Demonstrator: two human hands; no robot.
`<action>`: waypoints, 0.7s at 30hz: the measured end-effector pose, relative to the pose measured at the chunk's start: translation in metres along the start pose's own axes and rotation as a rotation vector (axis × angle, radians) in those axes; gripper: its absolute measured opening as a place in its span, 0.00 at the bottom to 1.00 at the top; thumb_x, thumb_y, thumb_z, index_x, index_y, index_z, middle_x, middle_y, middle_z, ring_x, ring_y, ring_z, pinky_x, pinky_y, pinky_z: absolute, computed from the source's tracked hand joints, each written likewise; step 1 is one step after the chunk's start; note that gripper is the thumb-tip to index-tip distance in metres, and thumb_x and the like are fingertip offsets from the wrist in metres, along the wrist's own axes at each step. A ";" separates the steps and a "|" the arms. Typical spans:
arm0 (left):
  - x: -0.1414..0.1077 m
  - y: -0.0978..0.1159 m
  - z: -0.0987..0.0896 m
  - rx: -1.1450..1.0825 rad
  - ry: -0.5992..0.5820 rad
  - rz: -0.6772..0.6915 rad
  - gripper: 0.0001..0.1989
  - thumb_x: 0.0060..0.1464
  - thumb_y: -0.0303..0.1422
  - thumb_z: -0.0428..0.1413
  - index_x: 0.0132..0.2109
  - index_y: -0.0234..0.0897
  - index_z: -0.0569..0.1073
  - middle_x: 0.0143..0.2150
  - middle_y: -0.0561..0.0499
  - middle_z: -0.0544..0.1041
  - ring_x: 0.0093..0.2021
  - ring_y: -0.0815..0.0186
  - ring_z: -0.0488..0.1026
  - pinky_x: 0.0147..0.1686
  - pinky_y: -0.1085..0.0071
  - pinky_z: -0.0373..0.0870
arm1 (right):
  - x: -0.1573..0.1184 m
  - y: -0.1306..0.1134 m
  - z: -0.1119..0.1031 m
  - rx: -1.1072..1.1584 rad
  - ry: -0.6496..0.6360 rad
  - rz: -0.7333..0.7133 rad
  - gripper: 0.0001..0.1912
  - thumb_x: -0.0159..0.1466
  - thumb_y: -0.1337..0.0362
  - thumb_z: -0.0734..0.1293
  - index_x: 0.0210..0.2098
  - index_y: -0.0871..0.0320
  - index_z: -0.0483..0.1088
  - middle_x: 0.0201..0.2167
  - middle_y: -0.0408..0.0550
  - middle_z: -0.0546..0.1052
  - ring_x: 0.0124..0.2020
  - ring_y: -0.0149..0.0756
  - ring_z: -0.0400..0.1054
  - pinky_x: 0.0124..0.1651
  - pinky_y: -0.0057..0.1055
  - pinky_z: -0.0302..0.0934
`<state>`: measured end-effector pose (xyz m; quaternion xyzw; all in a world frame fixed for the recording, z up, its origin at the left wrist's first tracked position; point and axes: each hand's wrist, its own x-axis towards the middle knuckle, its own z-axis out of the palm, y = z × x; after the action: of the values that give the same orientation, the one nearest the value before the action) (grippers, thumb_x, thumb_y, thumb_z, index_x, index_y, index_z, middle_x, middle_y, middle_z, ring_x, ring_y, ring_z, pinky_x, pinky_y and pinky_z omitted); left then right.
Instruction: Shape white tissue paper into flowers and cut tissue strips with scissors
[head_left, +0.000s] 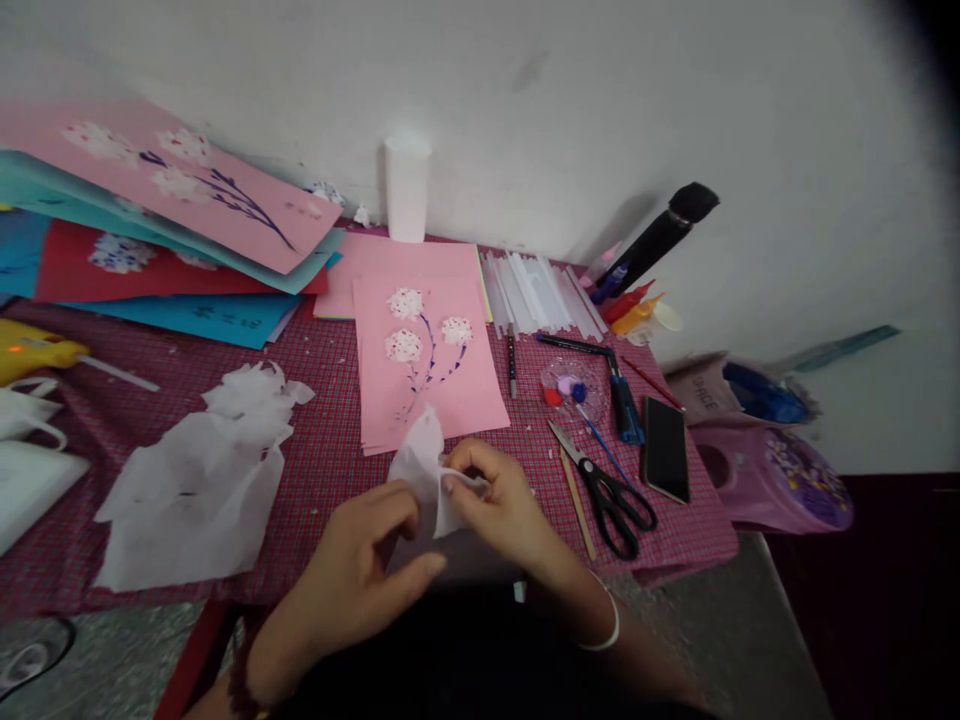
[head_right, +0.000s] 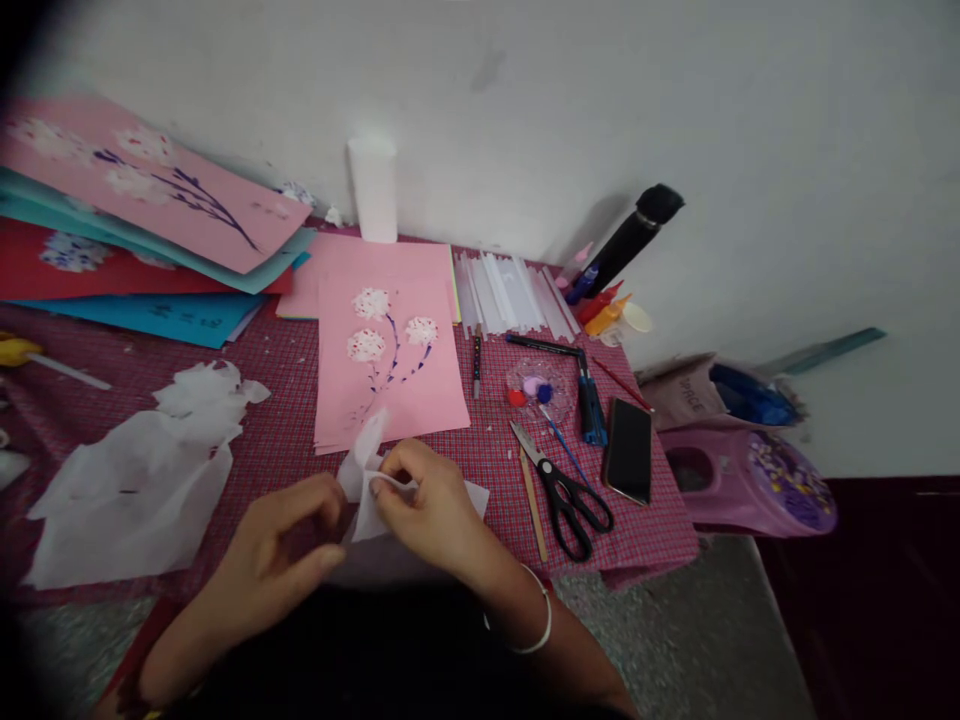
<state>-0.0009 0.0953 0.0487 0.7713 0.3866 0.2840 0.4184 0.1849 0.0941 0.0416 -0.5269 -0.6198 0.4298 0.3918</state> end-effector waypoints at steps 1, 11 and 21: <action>0.000 -0.001 -0.003 -0.013 0.028 -0.045 0.13 0.53 0.39 0.54 0.28 0.39 0.60 0.25 0.56 0.63 0.27 0.68 0.61 0.27 0.72 0.57 | -0.001 -0.003 0.000 -0.043 -0.012 -0.048 0.06 0.60 0.69 0.63 0.27 0.57 0.63 0.27 0.41 0.68 0.30 0.30 0.62 0.34 0.27 0.55; 0.011 0.001 -0.001 -0.281 -0.076 -0.305 0.16 0.57 0.40 0.49 0.24 0.38 0.60 0.22 0.58 0.58 0.24 0.71 0.57 0.25 0.73 0.53 | -0.006 -0.012 0.003 -0.138 -0.044 -0.122 0.06 0.59 0.73 0.63 0.28 0.56 0.63 0.29 0.43 0.69 0.32 0.33 0.64 0.37 0.30 0.58; -0.002 -0.008 0.011 -0.309 -0.004 -0.234 0.16 0.58 0.36 0.50 0.24 0.37 0.62 0.23 0.57 0.60 0.25 0.71 0.58 0.26 0.74 0.55 | -0.011 0.000 0.004 0.112 -0.014 0.117 0.03 0.59 0.69 0.64 0.32 0.56 0.64 0.27 0.39 0.68 0.28 0.30 0.62 0.31 0.26 0.57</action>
<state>0.0040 0.0916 0.0364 0.6483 0.4246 0.2880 0.5626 0.1827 0.0826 0.0398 -0.5364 -0.5659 0.4896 0.3903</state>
